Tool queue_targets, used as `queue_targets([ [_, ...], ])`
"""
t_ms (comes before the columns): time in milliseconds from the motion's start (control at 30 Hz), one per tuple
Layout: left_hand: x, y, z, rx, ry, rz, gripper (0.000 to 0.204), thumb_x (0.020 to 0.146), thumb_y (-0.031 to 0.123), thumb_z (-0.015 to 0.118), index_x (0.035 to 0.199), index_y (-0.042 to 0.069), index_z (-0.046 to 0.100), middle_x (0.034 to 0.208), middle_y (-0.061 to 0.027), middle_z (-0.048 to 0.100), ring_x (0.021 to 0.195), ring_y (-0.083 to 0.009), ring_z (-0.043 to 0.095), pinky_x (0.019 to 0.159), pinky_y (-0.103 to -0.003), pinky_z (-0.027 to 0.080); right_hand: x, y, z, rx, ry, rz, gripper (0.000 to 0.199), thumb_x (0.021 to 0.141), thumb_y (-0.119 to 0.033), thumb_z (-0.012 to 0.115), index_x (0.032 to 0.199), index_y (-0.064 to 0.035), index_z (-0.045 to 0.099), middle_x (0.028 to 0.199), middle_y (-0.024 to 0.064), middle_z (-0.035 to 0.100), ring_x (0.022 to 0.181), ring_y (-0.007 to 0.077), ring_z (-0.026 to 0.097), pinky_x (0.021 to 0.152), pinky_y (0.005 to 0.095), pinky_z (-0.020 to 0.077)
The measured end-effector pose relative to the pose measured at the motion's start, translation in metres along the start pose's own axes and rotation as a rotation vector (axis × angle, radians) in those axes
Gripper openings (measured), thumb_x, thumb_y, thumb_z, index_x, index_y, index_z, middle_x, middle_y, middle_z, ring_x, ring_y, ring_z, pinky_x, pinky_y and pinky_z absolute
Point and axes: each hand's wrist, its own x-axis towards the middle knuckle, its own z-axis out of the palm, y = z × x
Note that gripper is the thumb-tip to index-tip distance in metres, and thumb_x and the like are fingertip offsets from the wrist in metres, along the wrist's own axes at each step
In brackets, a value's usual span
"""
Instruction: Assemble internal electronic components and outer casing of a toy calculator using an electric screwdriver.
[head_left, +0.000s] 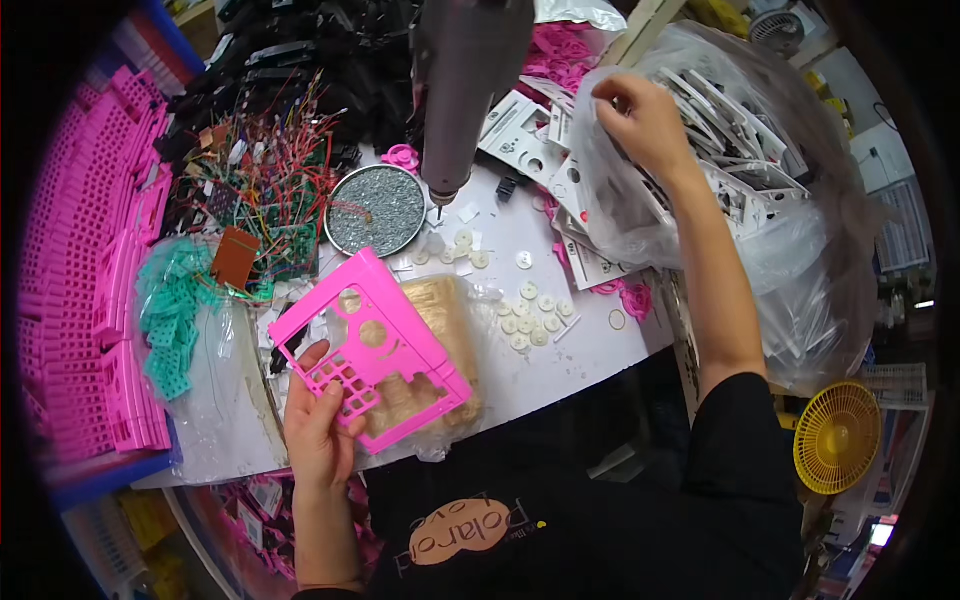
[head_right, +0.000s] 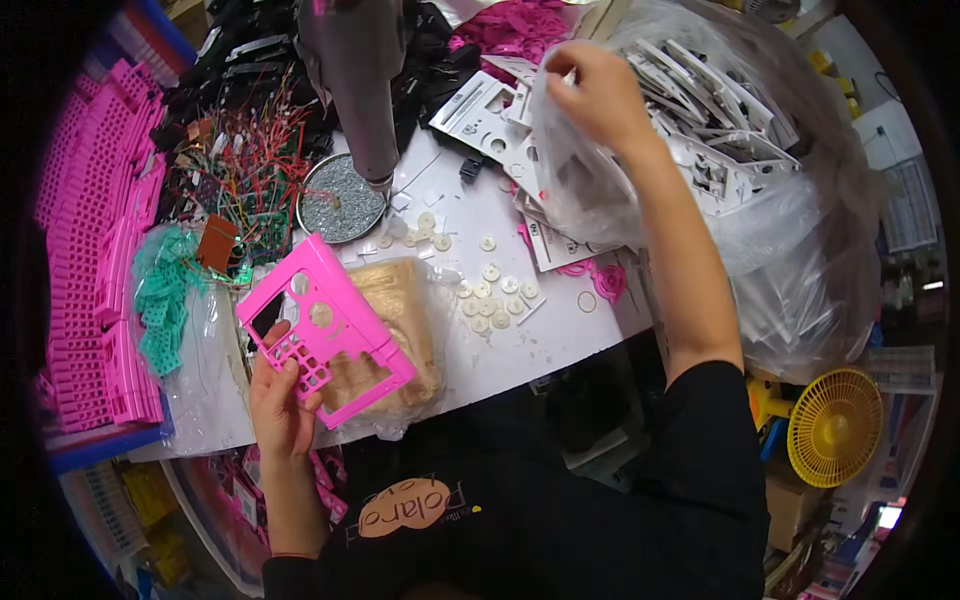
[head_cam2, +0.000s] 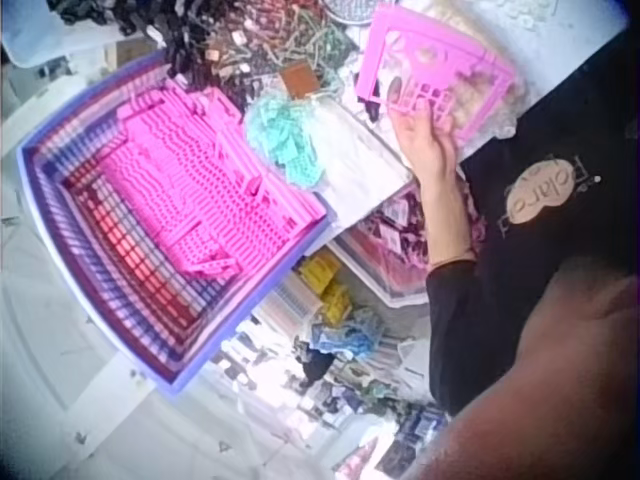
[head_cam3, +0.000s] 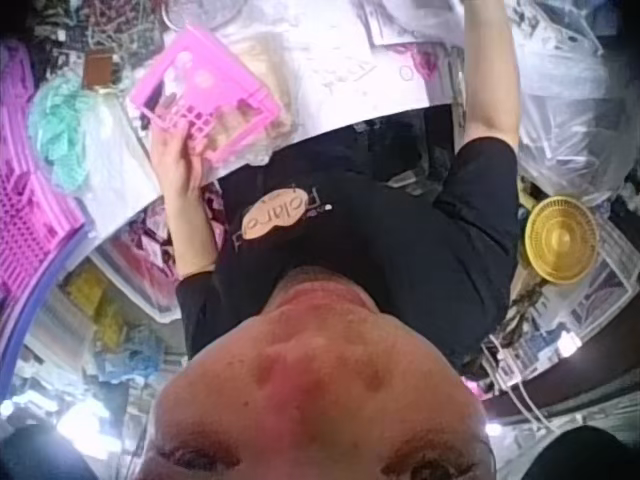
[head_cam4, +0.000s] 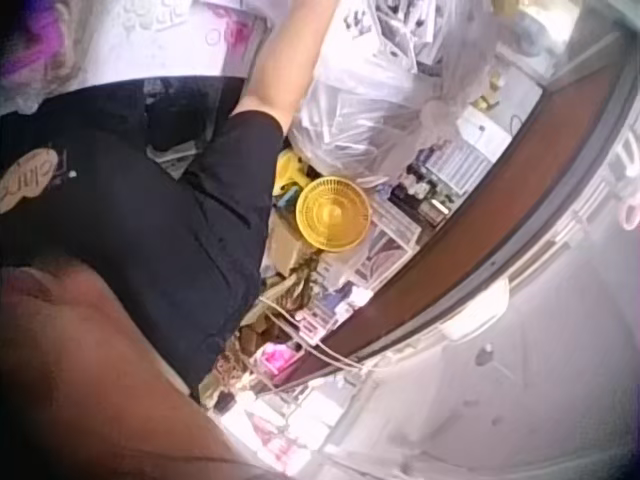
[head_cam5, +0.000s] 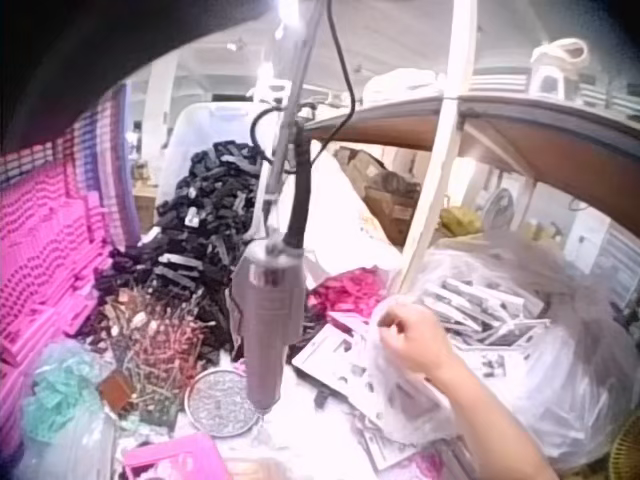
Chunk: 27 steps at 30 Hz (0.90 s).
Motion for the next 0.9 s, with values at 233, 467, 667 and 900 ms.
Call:
queue_targets([
  [233,-0.002,-0.001,0.018,-0.090,0.052,-0.065,0.054,0.098,0.001,0.054,0.149,0.005,0.036,0.126,-0.0145,0.061,0.101,-0.0211,0.066,0.060,-0.026,0.052,0.009,-0.061,0.103,-0.466,-0.070,-0.050,0.037,0.080,-0.027,0.072,0.107,-0.0026,0.067,0.105,0.0150,0.071,0.101,0.0306,0.067,0.086,0.0451,0.0539],
  [467,-0.014,-0.001,0.009,-0.175,0.029,-0.109,0.055,0.097,0.005,0.057,0.148,0.006,0.037,0.129,-0.0143,0.060,0.103,-0.0236,0.064,0.065,-0.030,0.051,0.043,-0.028,0.045,-0.011,0.378,0.131,0.022,0.083,-0.023,0.067,0.089,-0.0020,0.069,0.083,0.0152,0.072,0.075,0.0285,0.069,0.071,0.0417,0.0533],
  [667,-0.006,-0.008,0.011,-0.286,-0.080,-0.211,0.050,0.104,0.024,0.052,0.148,0.006,0.037,0.130,-0.0137,0.059,0.107,-0.0258,0.064,0.071,-0.034,0.053,-0.056,-0.033,-0.026,1.311,1.106,0.296,0.014,0.091,-0.004,0.070,0.105,-0.0085,0.066,0.094,0.0041,0.068,0.084,0.0173,0.066,0.068,0.0332,0.0559],
  [900,-0.005,-0.005,0.034,-0.427,-0.121,-0.343,0.076,0.105,0.062,0.030,0.153,0.004,0.035,0.147,-0.0175,0.051,0.130,-0.0312,0.056,0.101,-0.045,0.053,-0.130,-0.151,0.016,1.119,0.005,-0.754,0.019,0.097,-0.023,0.060,0.104,-0.0137,0.075,0.136,0.0104,0.063,0.117,0.0388,0.060,0.113,0.0567,0.0293],
])
